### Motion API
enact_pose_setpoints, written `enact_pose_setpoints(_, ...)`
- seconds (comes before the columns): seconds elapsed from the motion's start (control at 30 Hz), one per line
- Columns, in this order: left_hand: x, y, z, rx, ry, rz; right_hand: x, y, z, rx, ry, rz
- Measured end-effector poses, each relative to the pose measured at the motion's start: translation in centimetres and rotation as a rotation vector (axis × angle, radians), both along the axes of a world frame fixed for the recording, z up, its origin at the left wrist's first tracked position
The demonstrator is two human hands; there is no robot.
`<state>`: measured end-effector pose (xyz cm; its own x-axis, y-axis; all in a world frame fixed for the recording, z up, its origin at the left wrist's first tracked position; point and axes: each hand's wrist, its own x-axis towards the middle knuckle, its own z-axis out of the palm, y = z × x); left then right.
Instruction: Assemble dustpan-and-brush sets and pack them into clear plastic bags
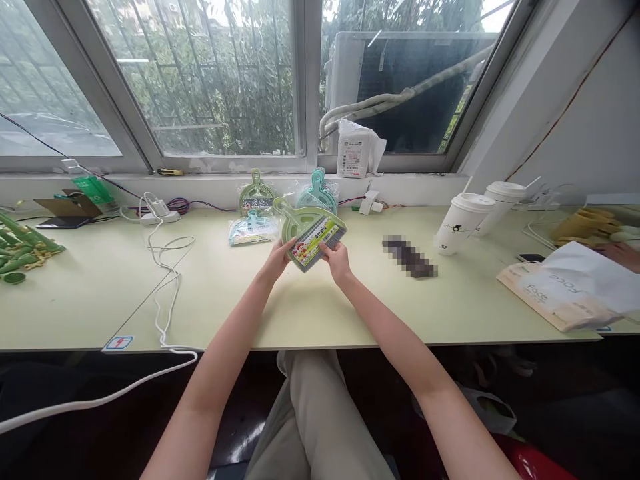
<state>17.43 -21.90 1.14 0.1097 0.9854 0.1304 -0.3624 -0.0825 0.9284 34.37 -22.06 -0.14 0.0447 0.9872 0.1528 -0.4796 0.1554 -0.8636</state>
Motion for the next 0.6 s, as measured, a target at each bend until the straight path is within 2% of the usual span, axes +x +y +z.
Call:
enact_pose_setpoints(0.2, 0.6, -0.8, -0.1, -0.027, 0.093, -0.182, 0.0, -0.1, 0.3, 0.008, -0.006, -0.097)
enact_pose_setpoints(0.37, 1.7, -1.6, 0.1, -0.052, 0.073, -0.317, -0.2, -0.1, 0.3, 0.018, 0.042, -0.204)
enact_pose_setpoints(0.43, 2.1, -1.6, 0.1, -0.037, 0.021, -0.29, -0.2, -0.1, 0.2, 0.017, 0.034, -0.213)
enact_pose_setpoints(0.6, 2.1, -0.8, -0.4, 0.022, -0.097, -0.026, -0.1, -0.1, 0.5, 0.041, -0.038, -0.137)
